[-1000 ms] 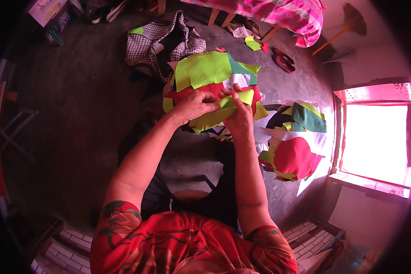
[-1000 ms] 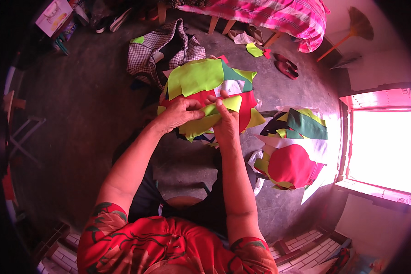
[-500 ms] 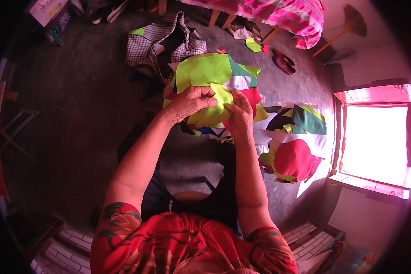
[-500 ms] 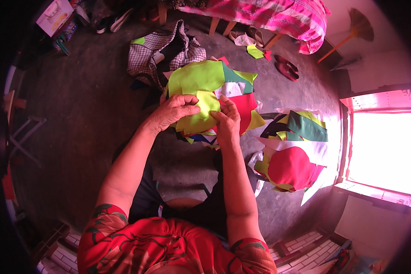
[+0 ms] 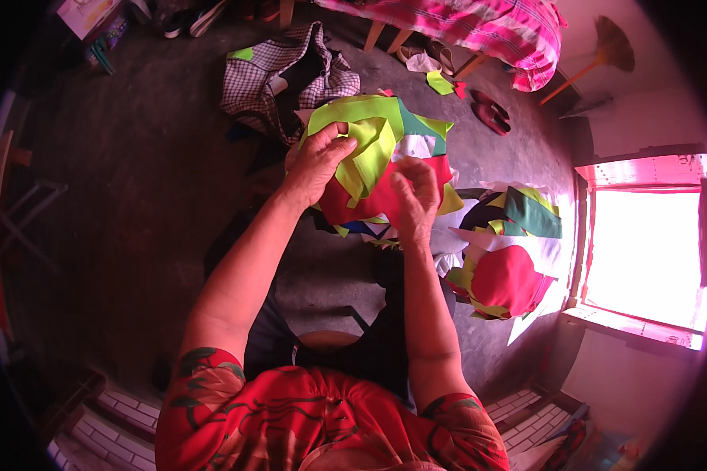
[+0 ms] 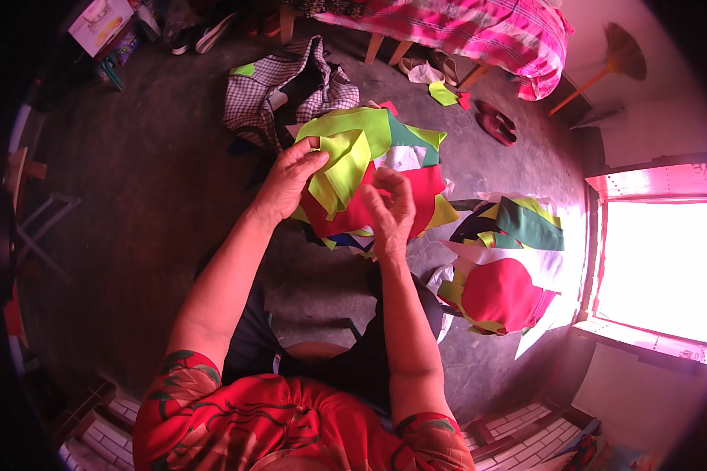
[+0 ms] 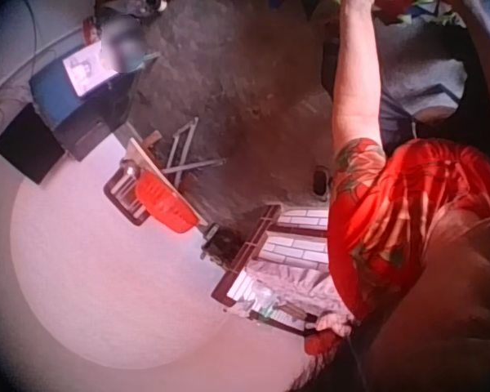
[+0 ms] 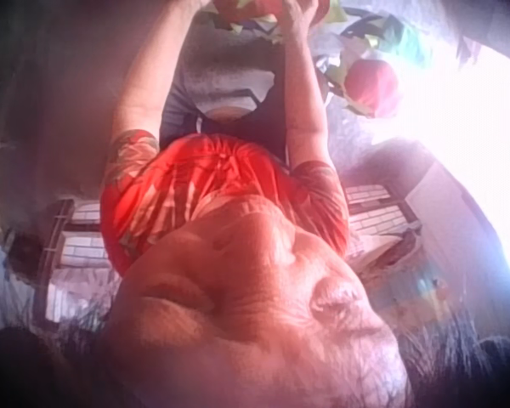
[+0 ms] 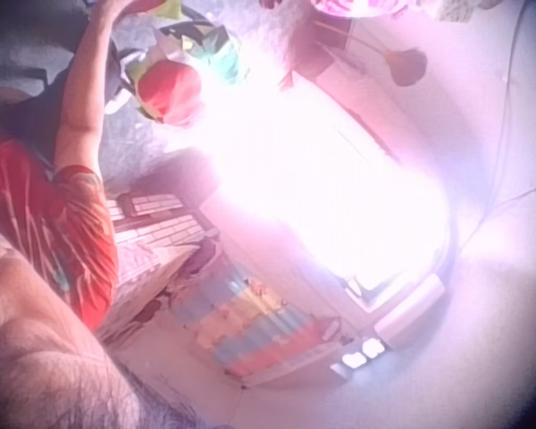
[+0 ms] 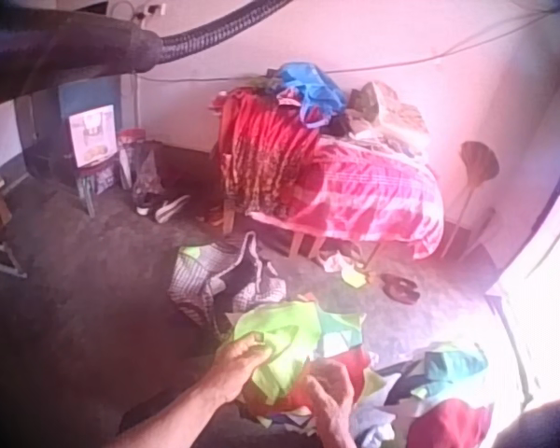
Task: The person sits on the floor and sorts through a pile of colorful fabric pieces, picking up individual pieces, unfolding them, and placing them into separate stacks. The person handles red, green, blue, and patterned fabric pieces by hand.
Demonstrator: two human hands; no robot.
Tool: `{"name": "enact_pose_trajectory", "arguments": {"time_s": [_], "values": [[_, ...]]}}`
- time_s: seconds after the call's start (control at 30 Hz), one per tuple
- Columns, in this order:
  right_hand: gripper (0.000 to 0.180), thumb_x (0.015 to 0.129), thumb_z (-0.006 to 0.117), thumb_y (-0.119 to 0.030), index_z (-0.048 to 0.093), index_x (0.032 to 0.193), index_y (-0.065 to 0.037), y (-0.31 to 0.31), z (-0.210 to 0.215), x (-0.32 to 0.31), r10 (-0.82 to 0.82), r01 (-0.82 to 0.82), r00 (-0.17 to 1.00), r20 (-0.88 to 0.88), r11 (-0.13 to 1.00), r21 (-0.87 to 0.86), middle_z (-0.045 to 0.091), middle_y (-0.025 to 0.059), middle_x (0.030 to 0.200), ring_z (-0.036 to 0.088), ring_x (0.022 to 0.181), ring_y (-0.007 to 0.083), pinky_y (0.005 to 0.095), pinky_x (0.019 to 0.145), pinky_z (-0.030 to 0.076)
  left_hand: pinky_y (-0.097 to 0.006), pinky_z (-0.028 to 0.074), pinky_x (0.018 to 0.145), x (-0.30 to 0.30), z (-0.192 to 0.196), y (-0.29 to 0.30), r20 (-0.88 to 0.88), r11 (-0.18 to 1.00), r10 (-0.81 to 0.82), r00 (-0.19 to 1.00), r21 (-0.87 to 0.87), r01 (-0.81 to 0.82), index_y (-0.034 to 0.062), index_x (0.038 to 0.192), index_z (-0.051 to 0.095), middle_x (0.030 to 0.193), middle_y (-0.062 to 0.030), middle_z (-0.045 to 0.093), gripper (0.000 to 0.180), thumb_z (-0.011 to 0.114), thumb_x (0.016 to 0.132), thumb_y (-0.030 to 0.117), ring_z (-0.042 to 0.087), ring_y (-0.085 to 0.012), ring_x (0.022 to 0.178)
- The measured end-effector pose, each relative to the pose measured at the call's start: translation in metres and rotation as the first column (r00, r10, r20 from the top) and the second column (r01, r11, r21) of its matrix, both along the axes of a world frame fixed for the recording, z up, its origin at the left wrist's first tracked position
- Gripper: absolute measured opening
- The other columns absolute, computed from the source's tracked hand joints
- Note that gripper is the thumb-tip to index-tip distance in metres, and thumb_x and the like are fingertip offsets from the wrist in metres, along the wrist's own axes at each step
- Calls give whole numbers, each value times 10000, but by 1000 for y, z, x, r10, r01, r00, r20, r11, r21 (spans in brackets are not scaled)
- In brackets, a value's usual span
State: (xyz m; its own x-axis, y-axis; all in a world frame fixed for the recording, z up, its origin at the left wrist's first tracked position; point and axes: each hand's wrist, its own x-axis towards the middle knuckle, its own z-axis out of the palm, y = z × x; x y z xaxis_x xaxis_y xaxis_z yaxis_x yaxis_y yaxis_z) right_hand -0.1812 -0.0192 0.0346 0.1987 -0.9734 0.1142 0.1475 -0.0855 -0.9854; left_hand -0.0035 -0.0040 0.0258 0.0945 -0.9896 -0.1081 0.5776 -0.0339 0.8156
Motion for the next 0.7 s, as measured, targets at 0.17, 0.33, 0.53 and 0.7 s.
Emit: {"name": "enact_pose_trajectory", "arguments": {"time_s": [0.17,0.33,0.53,0.7], "values": [[658,745,762,-152,388,1270,-16,19,-8,19,174,-165,983,-56,977,136,543,94,1135,540,1010,166,300,850,449,-239,466,836,-8,4,1,12,995,-99,995,-22,99,14,1283,433,1045,-59,601,434,546,866,48,575,-102,918],[500,827,672,-143,432,1241,0,20,-4,26,151,-193,970,192,954,228,565,89,1121,561,984,167,294,853,452,-233,443,843,-5,7,4,89,994,-105,991,-8,106,16,1330,389,1037,-57,605,519,541,834,11,567,-98,916],[367,928,504,-156,439,1253,0,9,-18,12,87,-335,850,520,851,405,569,117,1159,585,1027,214,339,881,477,-255,416,901,-2,9,2,51,999,-10,999,-37,12,22,1358,352,1061,-68,600,575,531,812,-8,558,-102,952],[298,959,427,-165,474,1212,-14,4,-16,17,-83,-160,858,508,896,415,540,124,1202,550,1079,223,382,923,444,-260,412,907,-1,16,6,36,1000,-2,999,-9,2,14,1359,343,1090,-82,592,576,528,814,-6,552,-106,974]]}}
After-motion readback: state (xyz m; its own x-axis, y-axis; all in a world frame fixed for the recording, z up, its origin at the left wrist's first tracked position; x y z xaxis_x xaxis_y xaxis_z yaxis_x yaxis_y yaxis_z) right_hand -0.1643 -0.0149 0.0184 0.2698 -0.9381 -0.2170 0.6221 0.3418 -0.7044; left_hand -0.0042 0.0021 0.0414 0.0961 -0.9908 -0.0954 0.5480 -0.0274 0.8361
